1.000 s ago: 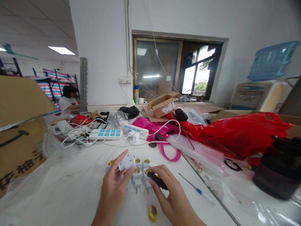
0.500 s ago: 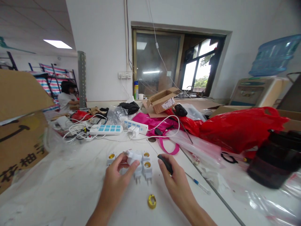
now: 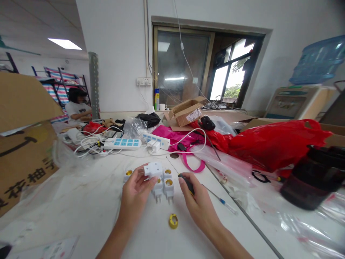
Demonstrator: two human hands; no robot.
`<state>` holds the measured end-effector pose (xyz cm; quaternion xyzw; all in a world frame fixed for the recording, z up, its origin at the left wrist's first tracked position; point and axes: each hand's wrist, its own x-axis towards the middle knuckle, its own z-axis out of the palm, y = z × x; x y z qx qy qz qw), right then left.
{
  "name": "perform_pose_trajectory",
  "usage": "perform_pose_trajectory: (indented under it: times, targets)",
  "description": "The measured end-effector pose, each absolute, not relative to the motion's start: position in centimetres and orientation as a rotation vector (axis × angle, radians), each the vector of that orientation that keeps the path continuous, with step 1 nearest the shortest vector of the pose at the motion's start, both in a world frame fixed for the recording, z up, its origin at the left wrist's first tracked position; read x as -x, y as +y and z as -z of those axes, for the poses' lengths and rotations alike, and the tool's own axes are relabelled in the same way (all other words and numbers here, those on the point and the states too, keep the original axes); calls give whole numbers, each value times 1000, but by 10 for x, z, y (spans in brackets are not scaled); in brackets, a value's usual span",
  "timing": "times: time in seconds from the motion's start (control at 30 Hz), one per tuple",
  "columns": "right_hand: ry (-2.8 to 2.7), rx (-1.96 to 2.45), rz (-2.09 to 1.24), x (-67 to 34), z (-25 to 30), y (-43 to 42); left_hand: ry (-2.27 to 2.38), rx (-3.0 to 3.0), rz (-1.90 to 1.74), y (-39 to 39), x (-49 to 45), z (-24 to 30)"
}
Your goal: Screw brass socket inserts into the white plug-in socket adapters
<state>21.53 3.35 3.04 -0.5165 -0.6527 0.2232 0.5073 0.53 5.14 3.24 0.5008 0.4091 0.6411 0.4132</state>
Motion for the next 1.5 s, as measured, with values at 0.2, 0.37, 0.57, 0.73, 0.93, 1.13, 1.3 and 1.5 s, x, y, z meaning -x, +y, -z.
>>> perform_pose_trajectory:
  times: [0.2,0.37,0.57,0.73,0.93,1.13,1.3,1.5]
  targets:
    - [-1556,1257,-557,-215,-30,33,1031,-1321,-1448,44,-16,-31]
    - [-1640,1148,-590,-213,-29,29,1051,-1398,-1413,38,-27,-20]
    - [-1633,1131,-639,-210,-28,29,1002,-1497,-1400,34,-28,-22]
    - [-1544,1154,-661,-212,-27,34,997,-1347,-1423,29,-35,-24]
    - [-1628,998,-680,-213,-35,27,897,-984,-1399,34,-42,-22]
    - [-1629,903,-698,-213,-34,22,722,-757,-1280,31,-45,-24]
    - [-1546,884,-475,-215,-32,23,677,-598,-1266,32,-43,-22]
    - [-1536,895,-359,-219,-28,24,653,-454,-1203,33,-42,-25]
